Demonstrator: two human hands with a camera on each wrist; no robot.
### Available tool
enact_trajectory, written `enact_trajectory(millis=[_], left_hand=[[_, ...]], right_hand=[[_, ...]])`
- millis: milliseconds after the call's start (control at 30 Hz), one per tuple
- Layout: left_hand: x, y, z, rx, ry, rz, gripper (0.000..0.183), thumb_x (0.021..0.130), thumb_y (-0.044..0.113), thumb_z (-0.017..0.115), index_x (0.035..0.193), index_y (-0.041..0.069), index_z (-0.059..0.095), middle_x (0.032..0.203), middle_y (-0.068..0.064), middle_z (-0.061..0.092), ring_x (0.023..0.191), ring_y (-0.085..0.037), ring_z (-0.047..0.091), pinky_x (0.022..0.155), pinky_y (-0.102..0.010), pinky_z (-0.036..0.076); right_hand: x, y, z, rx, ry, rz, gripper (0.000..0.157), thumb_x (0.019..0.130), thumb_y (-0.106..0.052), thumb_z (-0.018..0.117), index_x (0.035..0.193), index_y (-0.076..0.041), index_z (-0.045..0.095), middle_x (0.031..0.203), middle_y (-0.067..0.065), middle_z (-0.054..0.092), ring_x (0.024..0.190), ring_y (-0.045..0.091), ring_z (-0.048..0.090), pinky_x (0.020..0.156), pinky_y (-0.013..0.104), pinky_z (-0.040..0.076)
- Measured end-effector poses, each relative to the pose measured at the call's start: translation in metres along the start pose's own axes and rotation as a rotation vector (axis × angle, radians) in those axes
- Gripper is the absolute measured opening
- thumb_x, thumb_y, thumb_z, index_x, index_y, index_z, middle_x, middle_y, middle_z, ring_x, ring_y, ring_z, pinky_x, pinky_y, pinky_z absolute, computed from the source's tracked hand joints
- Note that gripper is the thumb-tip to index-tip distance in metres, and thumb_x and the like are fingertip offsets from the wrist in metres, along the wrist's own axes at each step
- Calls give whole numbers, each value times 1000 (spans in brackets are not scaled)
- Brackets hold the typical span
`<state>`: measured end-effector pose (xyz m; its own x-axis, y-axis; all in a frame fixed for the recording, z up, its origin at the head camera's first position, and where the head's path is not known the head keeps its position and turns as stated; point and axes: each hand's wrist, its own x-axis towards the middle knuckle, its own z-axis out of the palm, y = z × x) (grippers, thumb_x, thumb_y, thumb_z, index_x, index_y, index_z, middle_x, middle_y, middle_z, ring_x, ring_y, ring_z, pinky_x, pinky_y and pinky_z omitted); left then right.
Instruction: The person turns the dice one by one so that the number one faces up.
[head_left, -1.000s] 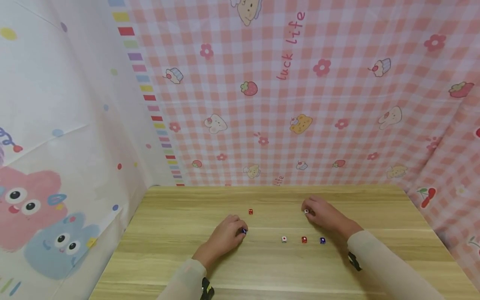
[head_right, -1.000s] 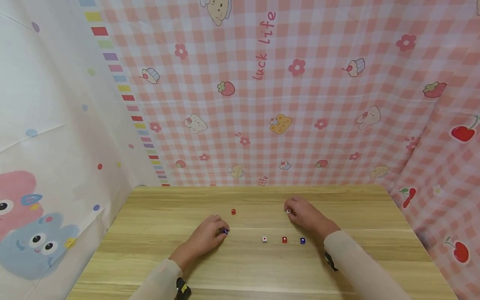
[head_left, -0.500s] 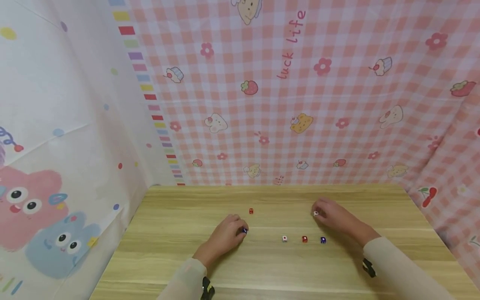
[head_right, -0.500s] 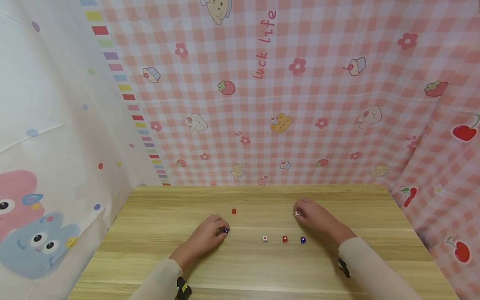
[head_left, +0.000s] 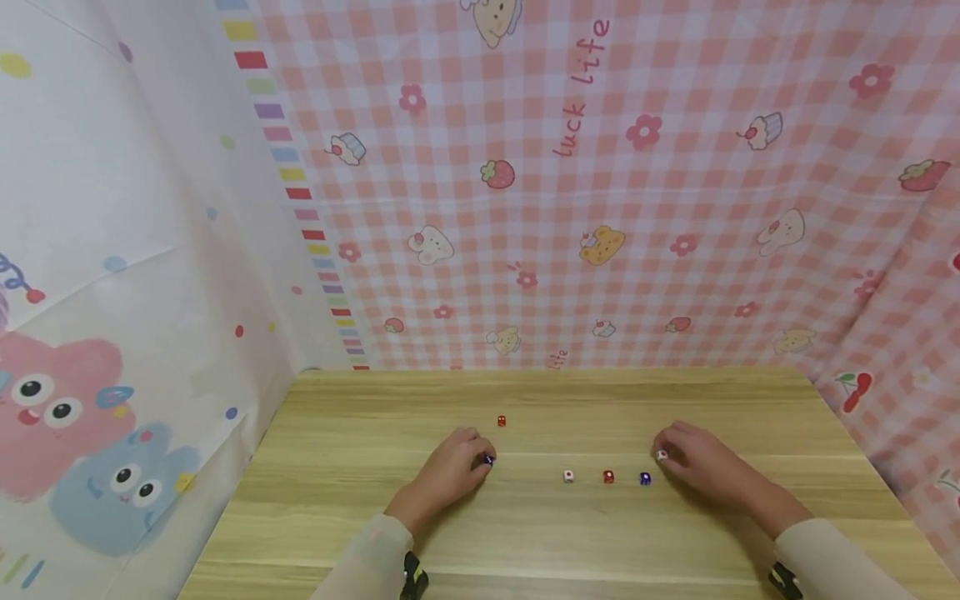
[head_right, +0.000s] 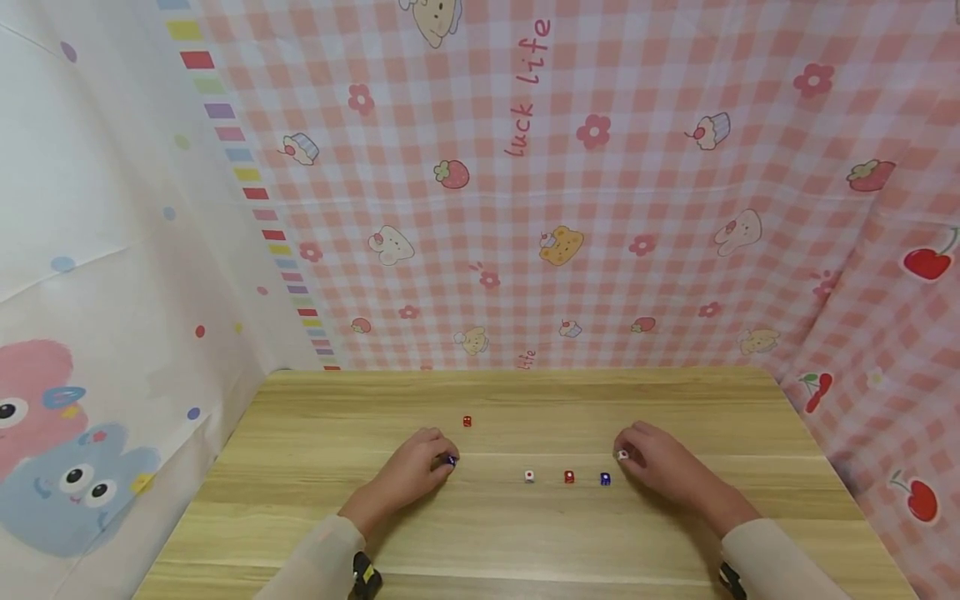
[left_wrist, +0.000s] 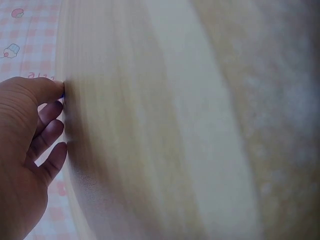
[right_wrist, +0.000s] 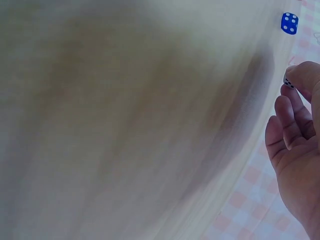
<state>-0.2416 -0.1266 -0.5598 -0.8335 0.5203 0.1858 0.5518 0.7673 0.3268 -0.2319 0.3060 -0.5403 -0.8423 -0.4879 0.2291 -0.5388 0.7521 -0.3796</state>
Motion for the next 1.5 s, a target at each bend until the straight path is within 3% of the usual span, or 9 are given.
enact_trajectory(millis=[167,467,833,1200,1500], left_hand=[[1,2,-2,-1,-5,-7,10,94,18,76,104,15,76,97,6,63,94,-11,55,87,-30,53],[3,3,-3,5,-3,-6,10,95,19,75,104,16,76,97,6,63,94,-11,54,87,-30,53],[2,2,-1,5,10,13,9,94,18,76,103,15,76,97,6,63,93,-11,55,87,-30,53],[0,2,0,10,3,0,11,93,18,76,104,16,76,96,6,63,93,-11,54,87,-29,53],[-1,3,0,6,19,-3,11,92,18,77,102,15,75,96,6,62,92,-11,54,85,-29,53]], right_hand=[[-12,-3,-2,-18,51,-46,21,85,-4,79,95,-19,69,93,-12,61,85,2,58,73,29,56],[-24,-3,-1,11,1,-35,20,87,-5,78,97,-20,68,95,-12,61,86,-1,55,73,26,54],[-30,1,7,-2,103,-123,26,82,0,81,96,-18,68,93,-11,62,83,-5,54,68,24,53],[-32,-1,7,39,63,-87,21,88,-4,79,97,-19,68,94,-12,61,84,-3,55,69,26,52],[-32,-6,7,-36,84,-58,21,85,-5,82,95,-20,71,93,-12,64,83,-4,57,69,27,54]])
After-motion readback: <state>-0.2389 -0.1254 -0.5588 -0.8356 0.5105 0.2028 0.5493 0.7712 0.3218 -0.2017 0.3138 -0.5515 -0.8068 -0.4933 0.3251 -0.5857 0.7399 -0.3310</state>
